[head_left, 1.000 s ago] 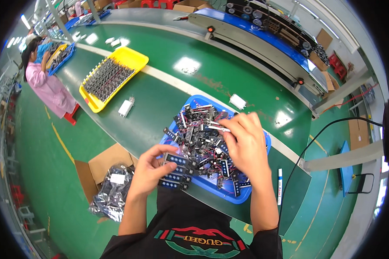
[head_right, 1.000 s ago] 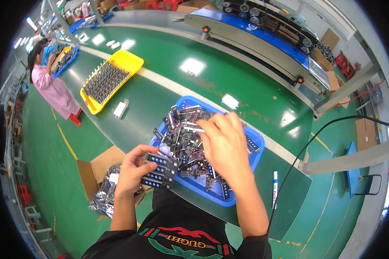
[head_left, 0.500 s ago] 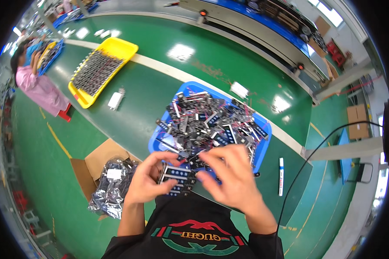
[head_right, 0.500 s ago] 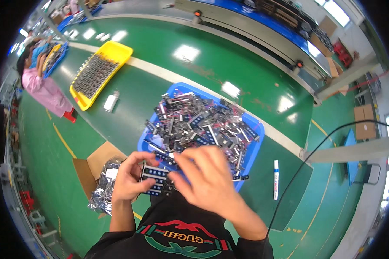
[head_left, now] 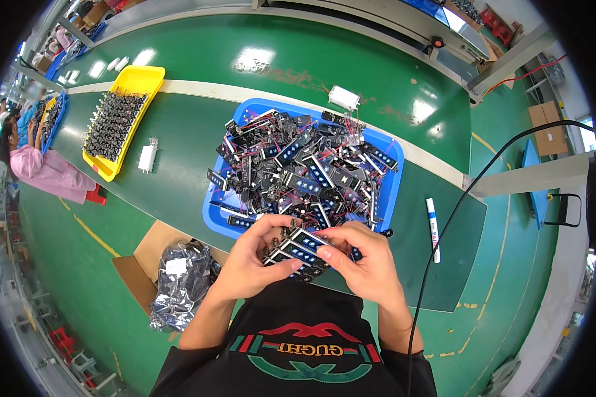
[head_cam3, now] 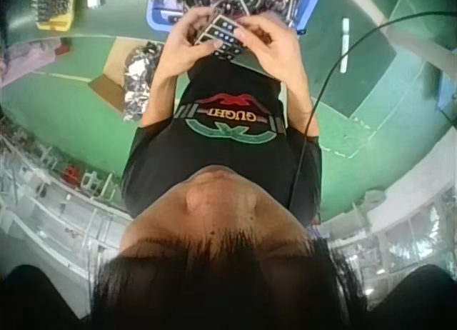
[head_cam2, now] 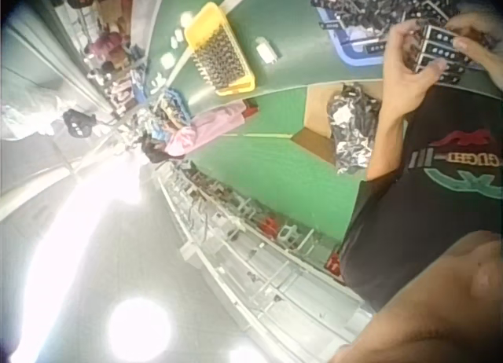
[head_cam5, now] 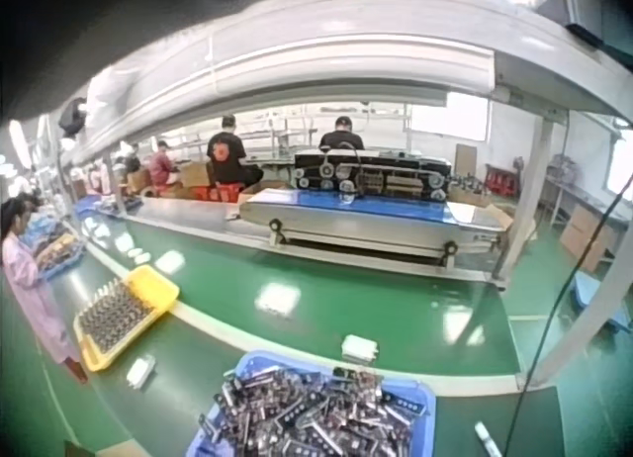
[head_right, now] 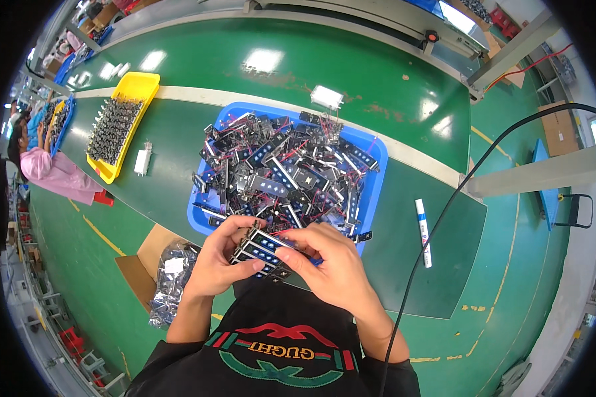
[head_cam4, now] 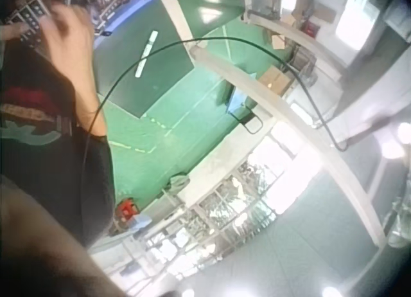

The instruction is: The person sorts small electronic circuit boards from a blue bin, placing them into a yellow tray. They also handle plastic bags containing components, placing them into a cardboard box. The person moves around the factory floor, carrying a handheld device and a blue tray.

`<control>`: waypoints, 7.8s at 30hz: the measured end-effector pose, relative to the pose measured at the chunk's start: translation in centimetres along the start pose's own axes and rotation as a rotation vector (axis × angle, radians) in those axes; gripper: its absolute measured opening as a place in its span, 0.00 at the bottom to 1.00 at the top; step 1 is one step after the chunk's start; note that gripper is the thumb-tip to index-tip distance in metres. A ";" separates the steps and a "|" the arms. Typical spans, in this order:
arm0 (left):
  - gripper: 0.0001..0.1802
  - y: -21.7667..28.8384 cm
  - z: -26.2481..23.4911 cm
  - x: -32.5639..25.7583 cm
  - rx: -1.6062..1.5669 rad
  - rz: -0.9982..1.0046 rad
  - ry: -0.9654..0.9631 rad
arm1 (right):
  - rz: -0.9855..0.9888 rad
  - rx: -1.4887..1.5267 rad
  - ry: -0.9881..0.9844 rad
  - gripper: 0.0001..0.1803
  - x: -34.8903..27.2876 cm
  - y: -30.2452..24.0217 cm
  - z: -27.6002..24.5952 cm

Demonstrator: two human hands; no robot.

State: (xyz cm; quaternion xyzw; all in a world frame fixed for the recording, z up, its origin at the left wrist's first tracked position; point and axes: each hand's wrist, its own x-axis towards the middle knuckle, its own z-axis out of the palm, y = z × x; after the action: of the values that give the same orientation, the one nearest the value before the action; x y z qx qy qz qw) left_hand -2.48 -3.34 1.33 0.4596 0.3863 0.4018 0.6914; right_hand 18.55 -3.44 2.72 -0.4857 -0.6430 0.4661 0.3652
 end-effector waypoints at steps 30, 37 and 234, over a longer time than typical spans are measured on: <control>0.36 -1.8 -0.5 -3.0 0.010 -0.067 0.240 | -0.326 -0.312 0.396 0.10 -2.7 2.8 3.1; 0.31 -1.2 -4.6 -4.3 -0.101 -0.039 0.415 | -0.474 -0.953 0.237 0.16 -1.2 3.5 3.7; 0.31 1.0 -2.1 -3.2 -0.108 -0.280 -0.073 | -0.207 -0.024 0.092 0.11 1.4 -1.7 -1.8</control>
State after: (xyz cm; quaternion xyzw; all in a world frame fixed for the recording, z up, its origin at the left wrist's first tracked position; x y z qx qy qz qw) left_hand -5.75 -5.33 2.19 0.3776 0.3991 0.3049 0.7779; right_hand 19.37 -1.82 4.86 -0.4419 -0.6777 0.3954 0.4349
